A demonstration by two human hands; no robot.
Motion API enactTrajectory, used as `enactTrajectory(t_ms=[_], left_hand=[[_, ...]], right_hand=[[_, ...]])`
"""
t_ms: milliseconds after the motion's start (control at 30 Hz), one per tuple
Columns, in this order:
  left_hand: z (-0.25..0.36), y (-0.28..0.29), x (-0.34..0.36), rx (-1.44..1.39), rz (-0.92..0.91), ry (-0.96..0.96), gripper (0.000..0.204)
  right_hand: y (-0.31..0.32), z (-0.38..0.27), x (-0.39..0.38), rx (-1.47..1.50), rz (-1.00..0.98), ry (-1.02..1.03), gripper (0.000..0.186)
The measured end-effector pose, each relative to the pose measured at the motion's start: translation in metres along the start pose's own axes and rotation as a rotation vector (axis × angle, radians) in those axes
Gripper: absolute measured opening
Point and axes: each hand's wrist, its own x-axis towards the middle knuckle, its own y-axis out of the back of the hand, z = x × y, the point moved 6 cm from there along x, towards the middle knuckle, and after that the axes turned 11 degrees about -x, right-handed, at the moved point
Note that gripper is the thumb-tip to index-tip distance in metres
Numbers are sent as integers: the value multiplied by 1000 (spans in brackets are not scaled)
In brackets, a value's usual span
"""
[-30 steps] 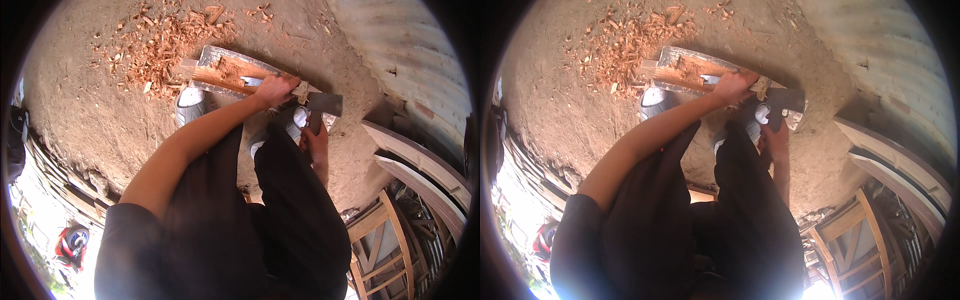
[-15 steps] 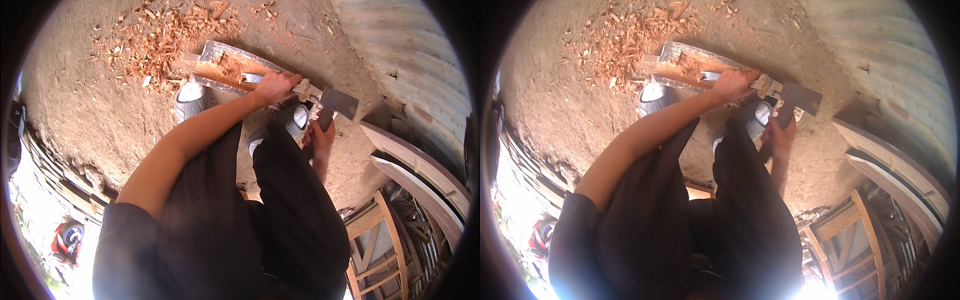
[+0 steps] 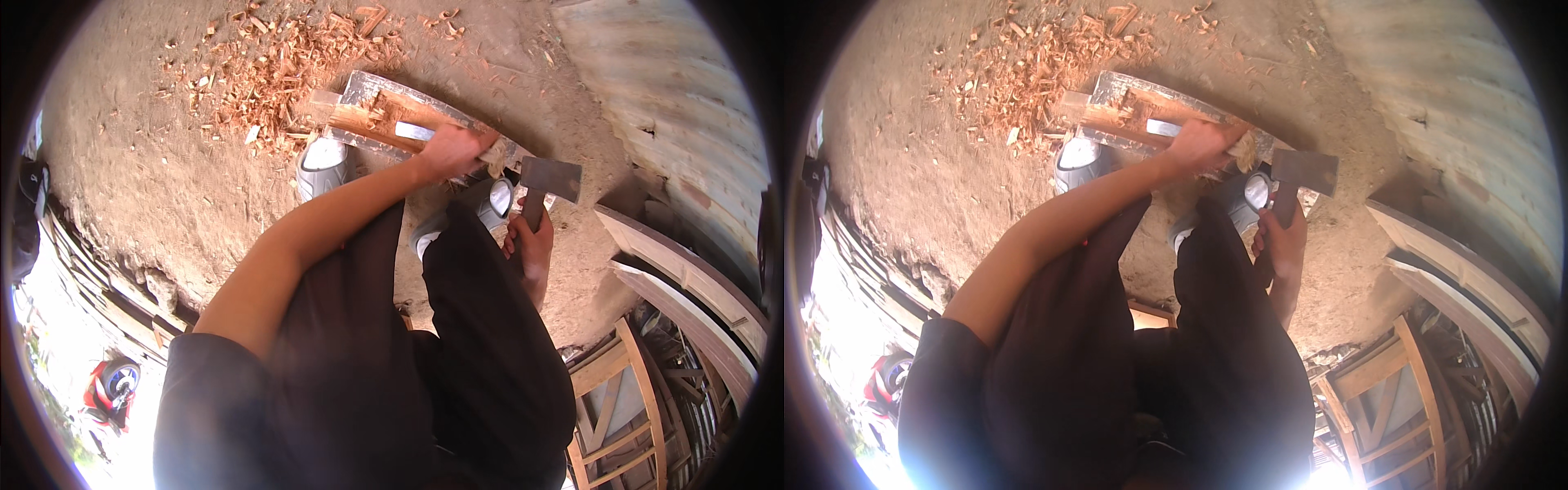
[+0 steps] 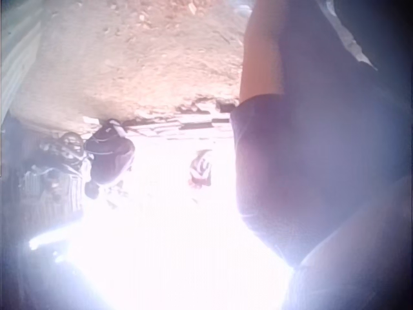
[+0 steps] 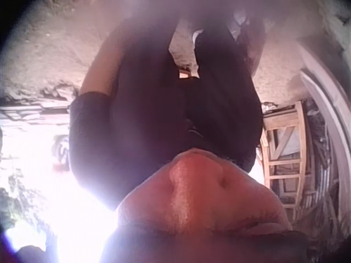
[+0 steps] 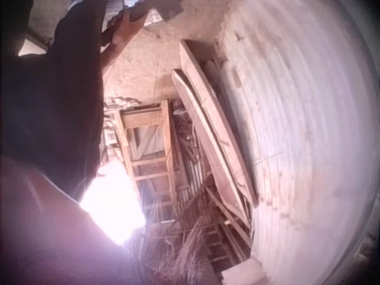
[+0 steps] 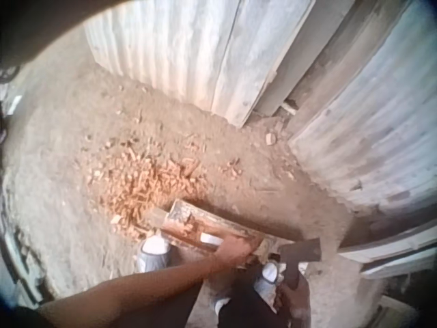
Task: The person sits on the ground and uses a small axe to carve a piece of wood placed on a wooden block. They repeatedly strike the wood to remove shavings and shape it.
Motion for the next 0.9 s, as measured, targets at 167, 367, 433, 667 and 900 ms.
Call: enactTrajectory(t_ms=[167, 367, 433, 667, 900], left_hand=[[37, -14, 12, -188, -122, -10, 49], [34, -18, 24, -236, -130, 150, 41], [34, -17, 25, -252, -106, 157, 38], [34, -24, 24, -205, -225, 191, 28], [32, -27, 20, -187, -227, 200, 28]], right_hand=[[15, -4, -11, 0, 25, 1, 36], [20, -1, -11, 60, 25, 2, 39], [21, 2, -12, 67, 21, -11, 39], [25, 4, -18, 34, 28, -17, 38], [32, 3, -19, 32, 20, -4, 37]])
